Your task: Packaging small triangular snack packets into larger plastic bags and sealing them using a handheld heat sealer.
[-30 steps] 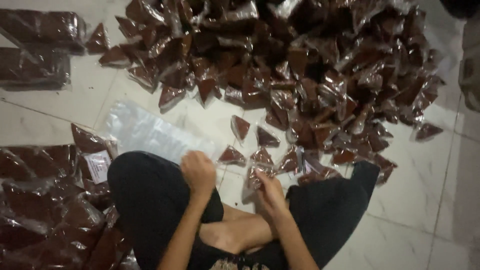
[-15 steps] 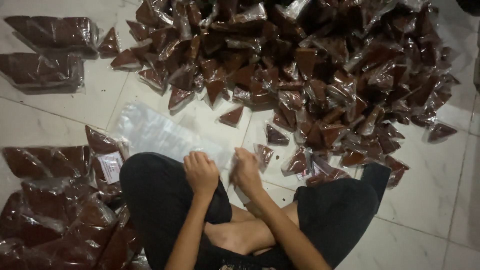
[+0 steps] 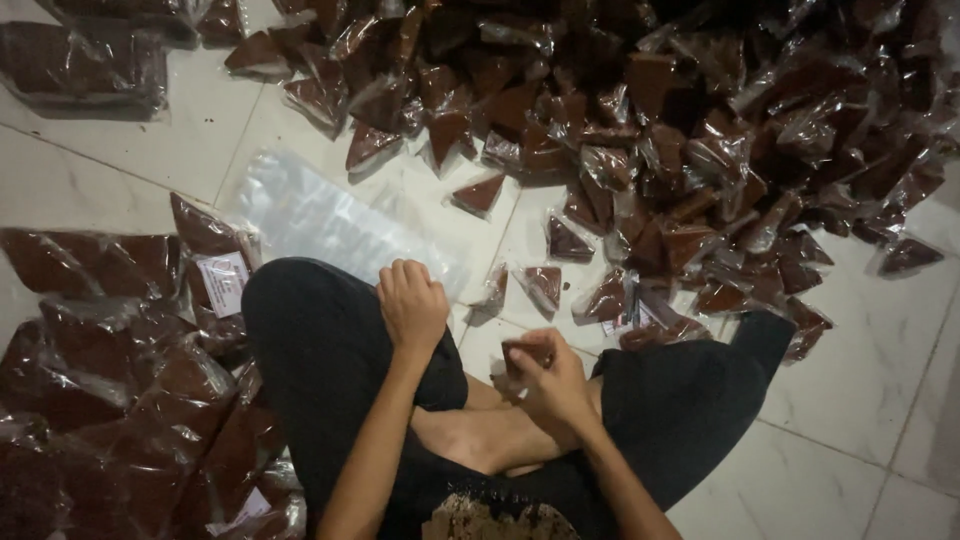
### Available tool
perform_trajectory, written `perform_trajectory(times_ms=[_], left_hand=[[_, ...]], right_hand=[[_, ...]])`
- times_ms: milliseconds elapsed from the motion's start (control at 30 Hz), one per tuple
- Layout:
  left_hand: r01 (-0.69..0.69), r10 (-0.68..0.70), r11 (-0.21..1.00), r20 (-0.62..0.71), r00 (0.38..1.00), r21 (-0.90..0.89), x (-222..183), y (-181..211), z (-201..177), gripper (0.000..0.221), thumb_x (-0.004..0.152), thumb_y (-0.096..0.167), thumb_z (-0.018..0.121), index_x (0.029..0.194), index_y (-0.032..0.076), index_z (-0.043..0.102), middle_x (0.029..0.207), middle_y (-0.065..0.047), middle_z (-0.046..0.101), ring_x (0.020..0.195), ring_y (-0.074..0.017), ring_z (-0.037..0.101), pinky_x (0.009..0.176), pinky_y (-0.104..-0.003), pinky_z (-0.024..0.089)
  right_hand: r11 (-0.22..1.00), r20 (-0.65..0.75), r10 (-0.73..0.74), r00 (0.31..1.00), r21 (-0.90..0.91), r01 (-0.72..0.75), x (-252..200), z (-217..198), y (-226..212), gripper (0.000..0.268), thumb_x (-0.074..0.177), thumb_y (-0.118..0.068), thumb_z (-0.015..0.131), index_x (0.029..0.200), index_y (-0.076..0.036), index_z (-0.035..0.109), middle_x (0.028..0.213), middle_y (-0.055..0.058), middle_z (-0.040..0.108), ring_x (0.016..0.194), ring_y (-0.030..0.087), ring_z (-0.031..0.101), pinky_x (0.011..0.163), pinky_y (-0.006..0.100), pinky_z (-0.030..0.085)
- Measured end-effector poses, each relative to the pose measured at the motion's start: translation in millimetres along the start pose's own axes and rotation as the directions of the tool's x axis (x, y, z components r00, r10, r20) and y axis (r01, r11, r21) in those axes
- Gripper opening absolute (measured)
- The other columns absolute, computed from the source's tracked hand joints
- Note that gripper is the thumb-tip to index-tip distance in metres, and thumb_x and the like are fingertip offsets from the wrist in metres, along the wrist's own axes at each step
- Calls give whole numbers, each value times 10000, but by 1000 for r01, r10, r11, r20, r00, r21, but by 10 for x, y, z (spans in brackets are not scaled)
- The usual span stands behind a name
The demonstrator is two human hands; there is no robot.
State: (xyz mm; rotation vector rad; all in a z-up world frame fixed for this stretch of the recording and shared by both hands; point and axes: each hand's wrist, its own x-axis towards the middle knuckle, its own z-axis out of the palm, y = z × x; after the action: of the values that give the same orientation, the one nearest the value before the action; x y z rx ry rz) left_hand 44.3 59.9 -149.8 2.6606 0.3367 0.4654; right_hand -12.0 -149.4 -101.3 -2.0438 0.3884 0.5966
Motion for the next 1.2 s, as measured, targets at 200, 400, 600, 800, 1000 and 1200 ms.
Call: perform_trajectory(times_ms=[200,400,600,800,1000,1200], left_hand=[[18,-18,1000,-2,1000,7,6,-34,64,212,702,93,586,792,159,405,776,-39,416,754,-303,491,674,-441,413],[71,-68,994,45,997,-77,-4,-45,-6,206,721,130,587,812,158,404,792,-56,428,791,-329,508,707,-450,429],[123,-119,989,50,992,-80,-10,-35,49,231,729,137,597,802,172,381,785,-34,417,793,-313,504,727,-443,437],[115,-113,988,27,993,-99,16,-14,-31,190,750,127,576,806,163,398,770,-32,426,777,-296,505,716,-429,442],[106,-102,991,45,994,-76,-6,-40,18,187,745,132,574,806,175,402,767,-17,418,760,-291,507,695,-417,445],[123,-114,985,80,990,-122,-2,-27,0,165,758,125,564,808,169,413,778,-33,432,783,-312,513,699,-443,446]], right_hand=[[252,423,-606,674,-701,667,534,471,-450,525,612,-168,829,1118,-119,697,1358,164,590,1150,432,589,728,525,586],[466,304,-455,837,-719,515,586,601,-454,197,833,-318,652,983,-197,612,891,63,678,895,328,649,702,458,507],[271,578,-203,791,-743,612,792,596,26,721,745,-227,796,1409,-270,517,1134,161,715,889,355,742,670,459,582],[568,396,-170,902,-709,418,910,280,-18,354,883,-291,686,1209,-221,566,1096,122,674,943,360,733,781,494,602],[620,104,-89,991,-773,136,645,256,68,444,846,-262,766,1167,-36,558,1236,221,467,829,484,724,752,582,607],[656,327,45,944,703,-275,378,-239,-222,320,794,-136,670,1100,-74,601,848,111,715,577,148,638,513,260,498]])
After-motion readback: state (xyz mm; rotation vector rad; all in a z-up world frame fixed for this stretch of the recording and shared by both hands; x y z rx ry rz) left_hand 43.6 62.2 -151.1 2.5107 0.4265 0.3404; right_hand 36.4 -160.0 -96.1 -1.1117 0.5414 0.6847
